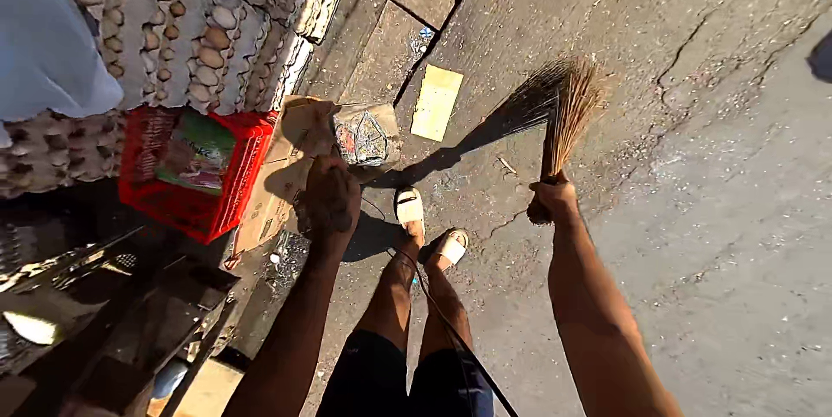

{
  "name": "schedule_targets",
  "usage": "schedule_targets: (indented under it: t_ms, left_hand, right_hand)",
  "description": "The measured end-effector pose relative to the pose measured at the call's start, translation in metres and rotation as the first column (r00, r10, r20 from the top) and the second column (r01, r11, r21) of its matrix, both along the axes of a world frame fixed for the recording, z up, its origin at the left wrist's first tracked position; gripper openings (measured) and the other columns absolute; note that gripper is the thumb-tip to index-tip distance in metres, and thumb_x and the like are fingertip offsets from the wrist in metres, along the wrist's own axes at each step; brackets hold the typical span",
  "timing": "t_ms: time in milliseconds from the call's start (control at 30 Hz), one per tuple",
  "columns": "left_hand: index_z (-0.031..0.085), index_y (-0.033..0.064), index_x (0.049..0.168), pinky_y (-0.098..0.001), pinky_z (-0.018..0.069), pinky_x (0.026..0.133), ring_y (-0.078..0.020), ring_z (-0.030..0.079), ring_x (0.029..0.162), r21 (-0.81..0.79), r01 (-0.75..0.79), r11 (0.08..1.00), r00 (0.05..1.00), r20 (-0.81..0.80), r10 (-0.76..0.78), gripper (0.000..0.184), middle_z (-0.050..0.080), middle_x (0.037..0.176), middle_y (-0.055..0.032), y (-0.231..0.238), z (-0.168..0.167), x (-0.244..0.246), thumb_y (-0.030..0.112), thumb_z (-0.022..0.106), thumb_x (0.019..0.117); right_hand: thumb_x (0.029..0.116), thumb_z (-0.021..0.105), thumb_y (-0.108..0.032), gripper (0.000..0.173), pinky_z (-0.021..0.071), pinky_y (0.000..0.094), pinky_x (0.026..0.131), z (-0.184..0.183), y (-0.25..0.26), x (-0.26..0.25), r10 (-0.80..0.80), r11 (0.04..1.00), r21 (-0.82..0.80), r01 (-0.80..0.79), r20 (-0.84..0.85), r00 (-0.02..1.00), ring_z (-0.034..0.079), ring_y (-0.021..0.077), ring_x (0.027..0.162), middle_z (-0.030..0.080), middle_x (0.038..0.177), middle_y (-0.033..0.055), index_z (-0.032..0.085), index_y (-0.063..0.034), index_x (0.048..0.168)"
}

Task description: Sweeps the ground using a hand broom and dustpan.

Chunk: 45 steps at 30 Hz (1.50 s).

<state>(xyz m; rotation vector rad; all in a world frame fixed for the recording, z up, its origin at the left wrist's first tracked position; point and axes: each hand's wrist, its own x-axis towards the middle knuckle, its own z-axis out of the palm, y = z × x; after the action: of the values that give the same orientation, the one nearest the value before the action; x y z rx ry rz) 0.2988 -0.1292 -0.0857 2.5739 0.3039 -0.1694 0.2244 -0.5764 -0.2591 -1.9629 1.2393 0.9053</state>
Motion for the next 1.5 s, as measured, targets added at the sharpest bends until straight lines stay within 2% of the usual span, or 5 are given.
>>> schedule_targets:
  t_ms: [233, 567, 1033, 1300, 1500]
  left_hand:
    - [0.066, 0.0099, 0.112, -0.0456, 0.0556, 0.091, -0.0224, 0.065, 0.106, -0.1, -0.063, 0.993, 0.996, -0.063, 0.057, 0.015, 0.067, 0.114, -0.0098, -0.013, -0.002, 0.032, 0.012, 0.055, 0.1016]
    - [0.065, 0.0058, 0.112, -0.044, 0.0572, 0.089, -0.0204, 0.067, 0.1, -0.104, 0.022, 0.994, 1.0, 0.006, -0.021, 0.016, 0.068, 0.113, -0.0104, 0.056, 0.0, 0.019, 0.015, 0.062, 0.0982]
    - [0.061, 0.0006, 0.118, -0.0455, 0.0551, 0.1, -0.0234, 0.066, 0.113, -0.5, -0.027, 0.866, 0.987, 0.126, 0.104, 0.022, 0.068, 0.118, -0.0113, 0.123, -0.008, -0.053, 0.004, 0.061, 0.0963]
    - [0.062, 0.0052, 0.107, -0.0501, 0.0539, 0.104, -0.0264, 0.067, 0.112, -0.467, -0.115, 0.877, 0.942, 0.228, 0.245, 0.018, 0.07, 0.111, -0.0085, 0.156, 0.003, -0.122, 0.001, 0.068, 0.0899]
    - [0.061, 0.0058, 0.107, -0.0488, 0.0521, 0.105, -0.0255, 0.065, 0.113, -0.435, -0.066, 0.898, 0.957, 0.227, 0.18, 0.014, 0.068, 0.111, -0.0078, 0.157, 0.001, -0.177, 0.004, 0.065, 0.0936]
  right_hand:
    - [0.0828, 0.072, -0.036, 0.096, 0.0519, 0.0699, 0.087, 0.031, 0.128, -0.044, 0.678, 0.724, 0.309, -0.617, -0.151, 0.72, 0.069, 0.0445, 0.106, 0.07, 0.119, 0.0211, 0.021, -0.0383, 0.163]
    - [0.0876, 0.073, -0.03, 0.091, 0.0494, 0.0696, 0.094, 0.056, 0.028, -0.063, 0.261, 0.962, -0.03, -0.272, -0.195, 0.945, 0.065, 0.0463, 0.114, 0.065, 0.128, 0.0263, 0.025, -0.0207, 0.164]
    - [0.0866, 0.067, -0.03, 0.094, 0.052, 0.072, 0.081, 0.116, 0.184, -0.13, 0.828, 0.525, 0.362, -0.771, -0.005, 0.561, 0.069, 0.0475, 0.101, 0.071, 0.113, 0.0223, 0.015, -0.0467, 0.162]
    - [0.0837, 0.081, -0.022, 0.089, 0.0592, 0.0587, 0.071, 0.158, -0.061, -0.309, -0.017, 0.966, 0.256, 0.034, -0.069, 0.998, 0.07, 0.0353, 0.078, 0.068, 0.111, 0.0238, 0.036, -0.0263, 0.16]
    - [0.0934, 0.069, -0.025, 0.053, 0.0575, 0.0473, 0.066, 0.019, 0.019, -0.273, -0.463, 0.83, 0.261, 0.493, -0.172, 0.87, 0.064, 0.025, 0.07, 0.065, 0.093, 0.0158, 0.051, -0.0059, 0.14]
